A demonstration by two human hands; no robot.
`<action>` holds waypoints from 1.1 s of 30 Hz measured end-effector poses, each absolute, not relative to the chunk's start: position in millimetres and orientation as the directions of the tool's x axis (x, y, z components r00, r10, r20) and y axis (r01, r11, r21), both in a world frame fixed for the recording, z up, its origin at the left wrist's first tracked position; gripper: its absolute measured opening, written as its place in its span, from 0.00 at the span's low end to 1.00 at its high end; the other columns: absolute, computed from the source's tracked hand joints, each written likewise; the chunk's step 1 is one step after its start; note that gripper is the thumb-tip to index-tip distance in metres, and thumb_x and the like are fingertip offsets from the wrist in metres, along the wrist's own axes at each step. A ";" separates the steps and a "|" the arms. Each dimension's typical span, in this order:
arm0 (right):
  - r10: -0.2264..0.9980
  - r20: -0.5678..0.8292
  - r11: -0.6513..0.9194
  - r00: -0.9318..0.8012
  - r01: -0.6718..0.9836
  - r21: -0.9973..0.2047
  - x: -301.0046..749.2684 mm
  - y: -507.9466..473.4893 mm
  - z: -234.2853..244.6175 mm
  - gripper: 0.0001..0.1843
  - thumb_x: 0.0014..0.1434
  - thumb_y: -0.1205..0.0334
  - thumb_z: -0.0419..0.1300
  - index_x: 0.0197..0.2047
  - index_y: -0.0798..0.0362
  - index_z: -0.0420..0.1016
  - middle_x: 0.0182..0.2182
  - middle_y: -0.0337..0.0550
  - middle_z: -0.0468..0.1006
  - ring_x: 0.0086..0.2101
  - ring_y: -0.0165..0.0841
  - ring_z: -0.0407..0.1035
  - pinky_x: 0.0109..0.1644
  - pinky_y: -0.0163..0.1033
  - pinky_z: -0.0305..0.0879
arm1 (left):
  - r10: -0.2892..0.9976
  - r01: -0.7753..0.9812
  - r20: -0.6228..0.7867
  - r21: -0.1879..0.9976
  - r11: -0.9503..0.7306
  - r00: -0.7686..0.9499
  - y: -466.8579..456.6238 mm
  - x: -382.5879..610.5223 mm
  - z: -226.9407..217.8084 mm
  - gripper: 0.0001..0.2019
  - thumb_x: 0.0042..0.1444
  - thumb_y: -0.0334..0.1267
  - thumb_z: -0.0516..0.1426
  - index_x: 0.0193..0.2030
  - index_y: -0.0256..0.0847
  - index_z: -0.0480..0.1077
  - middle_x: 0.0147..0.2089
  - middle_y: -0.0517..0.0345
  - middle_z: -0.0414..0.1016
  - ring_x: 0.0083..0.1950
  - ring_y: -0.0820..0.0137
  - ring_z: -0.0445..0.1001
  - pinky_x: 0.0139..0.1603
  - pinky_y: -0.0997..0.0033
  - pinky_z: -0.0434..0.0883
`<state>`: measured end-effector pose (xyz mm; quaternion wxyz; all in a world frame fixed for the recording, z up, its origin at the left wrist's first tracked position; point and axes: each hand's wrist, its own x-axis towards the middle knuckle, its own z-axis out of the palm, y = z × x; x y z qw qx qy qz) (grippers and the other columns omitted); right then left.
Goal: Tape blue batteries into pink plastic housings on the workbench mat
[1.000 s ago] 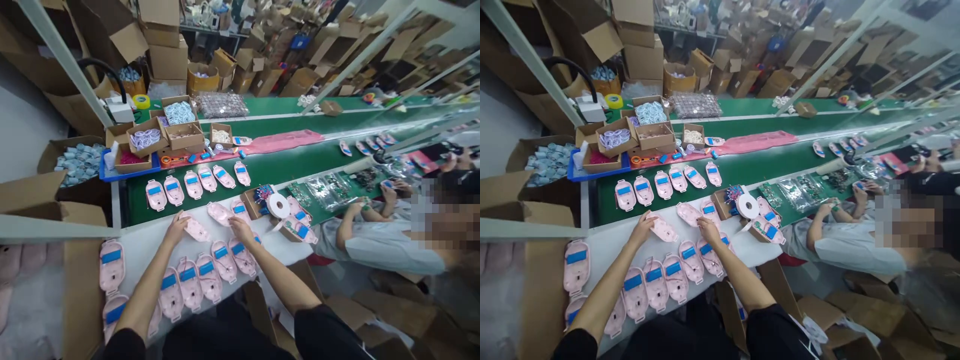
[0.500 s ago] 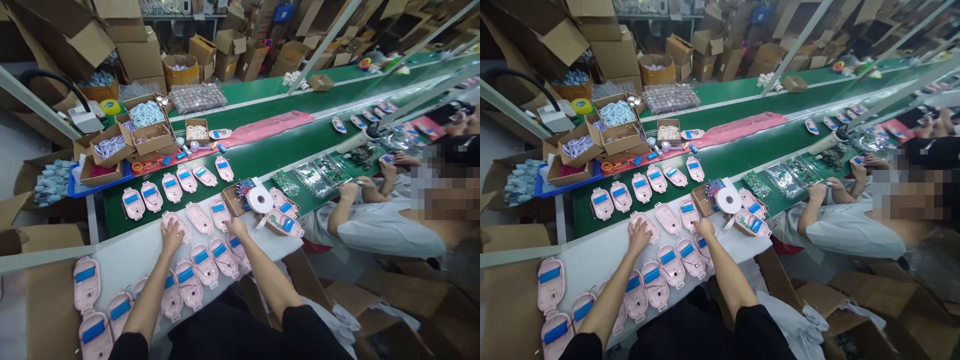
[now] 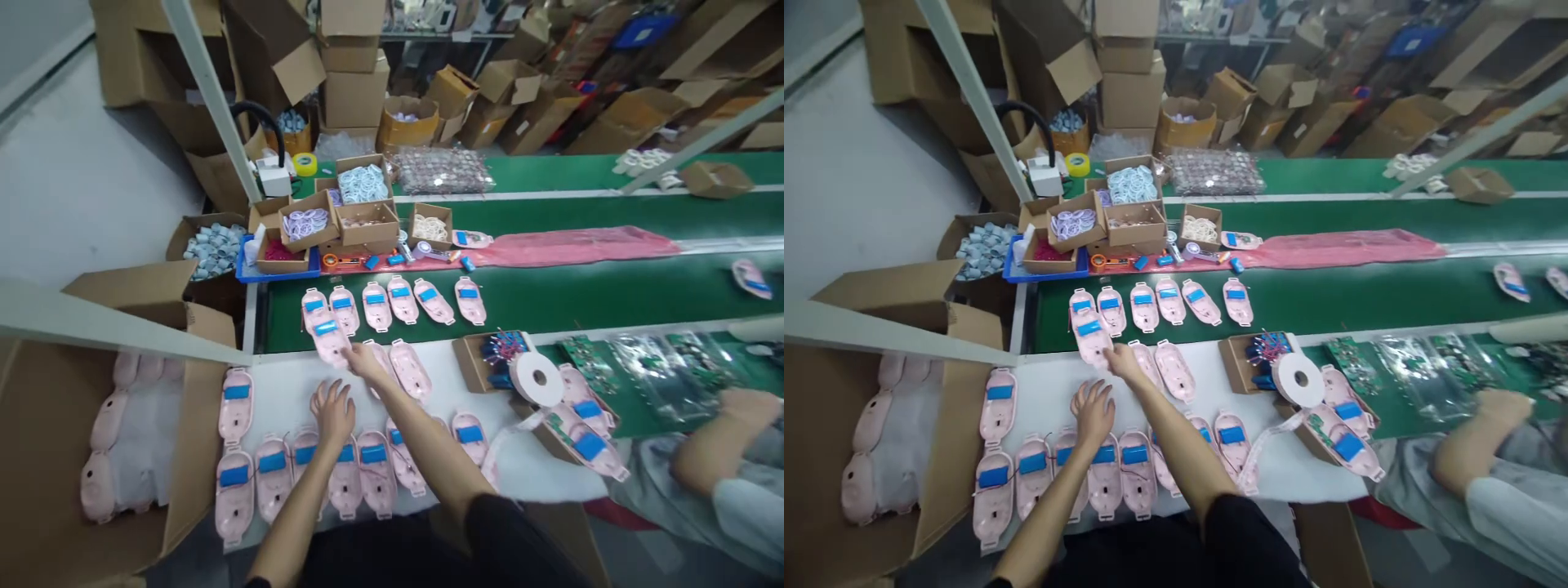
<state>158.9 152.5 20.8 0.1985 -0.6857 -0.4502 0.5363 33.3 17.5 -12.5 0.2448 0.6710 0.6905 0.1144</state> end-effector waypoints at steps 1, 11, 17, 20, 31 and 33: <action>0.818 -0.576 -0.520 -0.014 0.410 -0.749 122.6 178.4 18.6 0.14 0.68 0.55 0.59 0.32 0.53 0.72 0.18 0.38 0.74 0.19 0.30 0.67 0.25 0.32 0.61 | 0.982 0.866 -0.188 0.487 0.113 -0.023 13.5 21.8 -8.3 0.20 0.66 0.38 0.53 0.62 0.51 0.77 0.71 0.50 0.72 0.78 0.44 0.55 0.75 0.30 0.52; 0.833 -0.547 -0.528 0.085 0.419 -0.738 51.3 218.2 -0.7 0.15 0.73 0.51 0.58 0.44 0.54 0.79 0.29 0.44 0.82 0.34 0.37 0.78 0.43 0.37 0.70 | 0.977 0.823 -0.214 0.553 0.126 -0.006 21.3 -49.9 -37.5 0.21 0.65 0.38 0.53 0.61 0.48 0.77 0.66 0.46 0.76 0.70 0.45 0.67 0.69 0.32 0.64; 0.944 -0.148 -0.328 0.295 0.788 -0.521 243.9 107.1 3.0 0.21 0.68 0.60 0.58 0.61 0.42 0.80 0.66 0.49 0.75 0.66 0.48 0.66 0.70 0.53 0.61 | 0.971 0.766 -0.054 0.626 -0.147 0.231 57.9 32.6 -54.2 0.23 0.64 0.40 0.53 0.64 0.46 0.76 0.67 0.43 0.75 0.66 0.51 0.74 0.69 0.47 0.71; 0.919 -0.313 -0.348 0.241 0.868 -0.353 312.7 68.7 -12.7 0.30 0.64 0.50 0.61 0.69 0.37 0.73 0.76 0.44 0.60 0.73 0.56 0.55 0.73 0.61 0.56 | 0.947 0.826 -0.063 0.510 -0.239 0.314 73.7 104.5 -73.8 0.27 0.63 0.41 0.53 0.68 0.47 0.73 0.75 0.44 0.66 0.72 0.47 0.69 0.73 0.44 0.65; 0.853 -0.333 -0.493 0.403 0.831 -0.258 384.7 35.5 -47.8 0.35 0.68 0.55 0.52 0.77 0.46 0.63 0.78 0.48 0.52 0.75 0.52 0.50 0.76 0.63 0.48 | 0.821 0.886 -0.354 0.301 -0.353 0.448 64.8 242.2 -73.6 0.32 0.63 0.34 0.48 0.73 0.56 0.66 0.79 0.57 0.58 0.80 0.55 0.57 0.80 0.47 0.52; 0.871 -0.329 -0.453 0.364 0.855 -0.254 392.9 37.2 -42.2 0.35 0.68 0.58 0.52 0.76 0.46 0.64 0.78 0.49 0.54 0.74 0.52 0.53 0.74 0.64 0.51 | 0.765 0.847 -0.382 0.353 -0.398 0.518 70.0 250.4 -43.5 0.32 0.64 0.33 0.45 0.74 0.50 0.66 0.79 0.49 0.58 0.80 0.52 0.56 0.79 0.38 0.52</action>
